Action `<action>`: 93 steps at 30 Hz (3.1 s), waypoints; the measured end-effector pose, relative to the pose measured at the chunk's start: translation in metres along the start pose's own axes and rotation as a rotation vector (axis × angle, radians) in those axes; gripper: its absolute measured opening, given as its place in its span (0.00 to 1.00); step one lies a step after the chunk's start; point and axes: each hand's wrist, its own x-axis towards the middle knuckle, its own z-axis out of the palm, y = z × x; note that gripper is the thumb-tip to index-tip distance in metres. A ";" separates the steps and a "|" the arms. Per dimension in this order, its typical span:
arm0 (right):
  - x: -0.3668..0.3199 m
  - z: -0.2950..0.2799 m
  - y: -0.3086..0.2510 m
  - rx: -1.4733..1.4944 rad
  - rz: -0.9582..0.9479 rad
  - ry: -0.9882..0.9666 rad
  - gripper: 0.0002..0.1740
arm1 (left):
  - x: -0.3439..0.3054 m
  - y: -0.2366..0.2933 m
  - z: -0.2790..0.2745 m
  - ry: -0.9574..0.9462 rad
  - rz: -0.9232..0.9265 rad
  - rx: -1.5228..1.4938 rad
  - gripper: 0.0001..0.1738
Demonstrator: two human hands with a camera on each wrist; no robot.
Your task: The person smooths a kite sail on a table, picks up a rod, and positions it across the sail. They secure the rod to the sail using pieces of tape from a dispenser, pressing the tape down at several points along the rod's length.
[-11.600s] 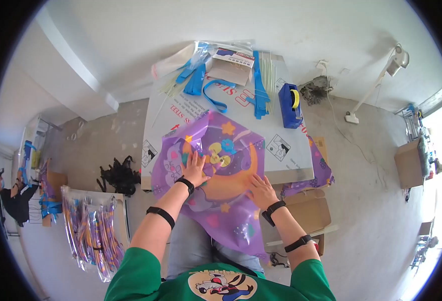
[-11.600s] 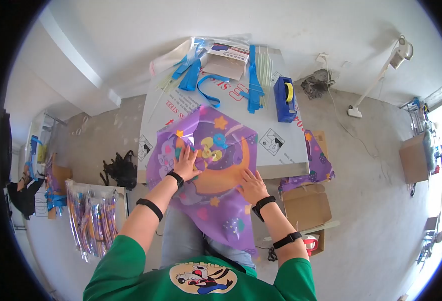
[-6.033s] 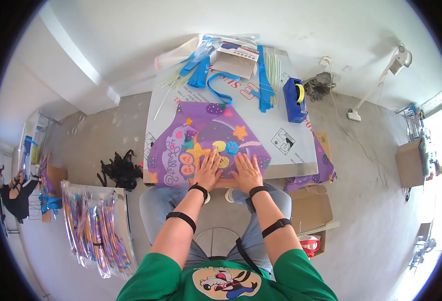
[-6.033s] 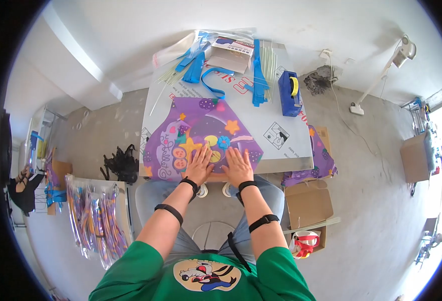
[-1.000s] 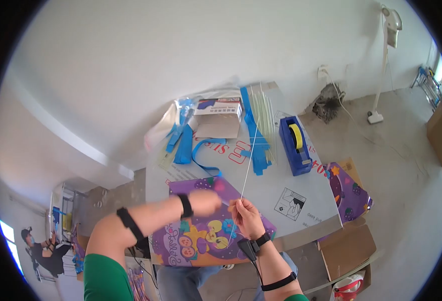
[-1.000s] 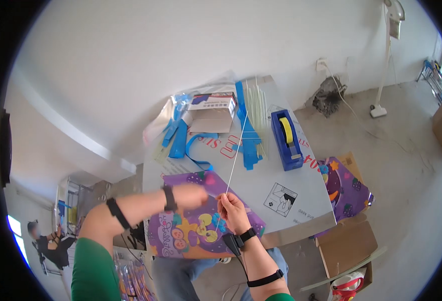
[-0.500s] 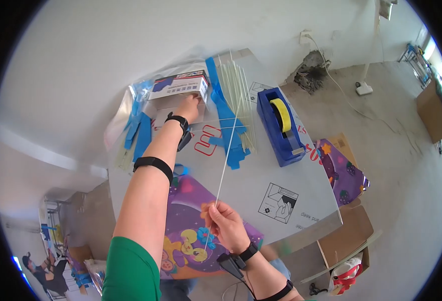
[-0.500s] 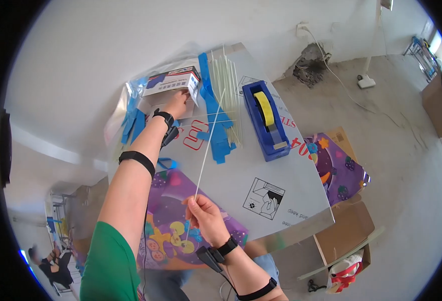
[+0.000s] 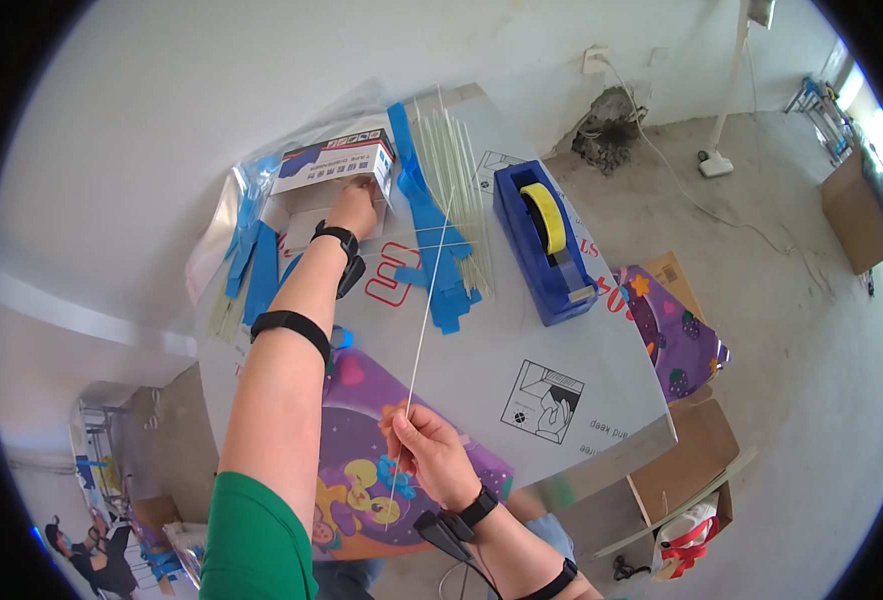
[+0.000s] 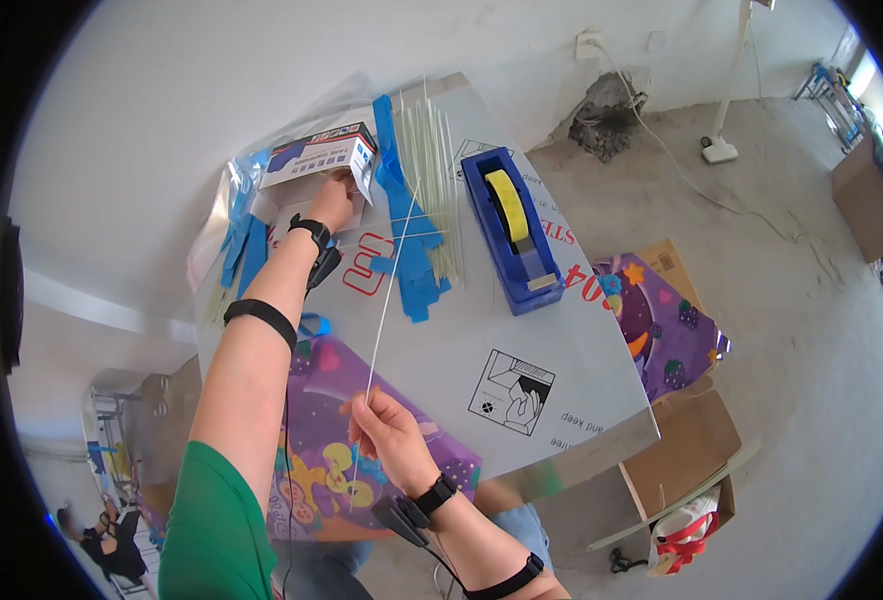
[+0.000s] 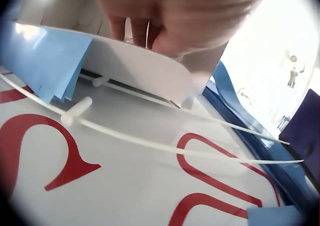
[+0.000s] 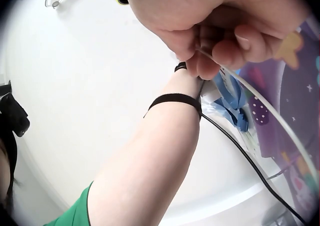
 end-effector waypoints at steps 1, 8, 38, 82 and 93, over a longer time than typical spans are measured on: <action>0.001 0.000 0.000 -0.016 0.006 0.009 0.14 | -0.003 0.004 -0.007 0.063 0.016 -0.020 0.17; 0.002 0.009 0.004 -0.053 -0.030 -0.010 0.14 | -0.076 0.029 -0.107 0.176 -0.366 -0.568 0.17; -0.356 0.087 0.009 -1.519 -0.645 -0.089 0.16 | -0.556 0.197 -0.403 0.608 -0.554 -2.242 0.06; -0.410 0.096 0.022 -1.457 -0.579 -0.024 0.13 | -0.564 0.251 -0.428 0.652 -0.245 -2.363 0.06; -0.370 0.180 0.024 -1.341 -0.666 -0.178 0.07 | -0.570 0.291 -0.400 0.336 -0.358 -1.969 0.04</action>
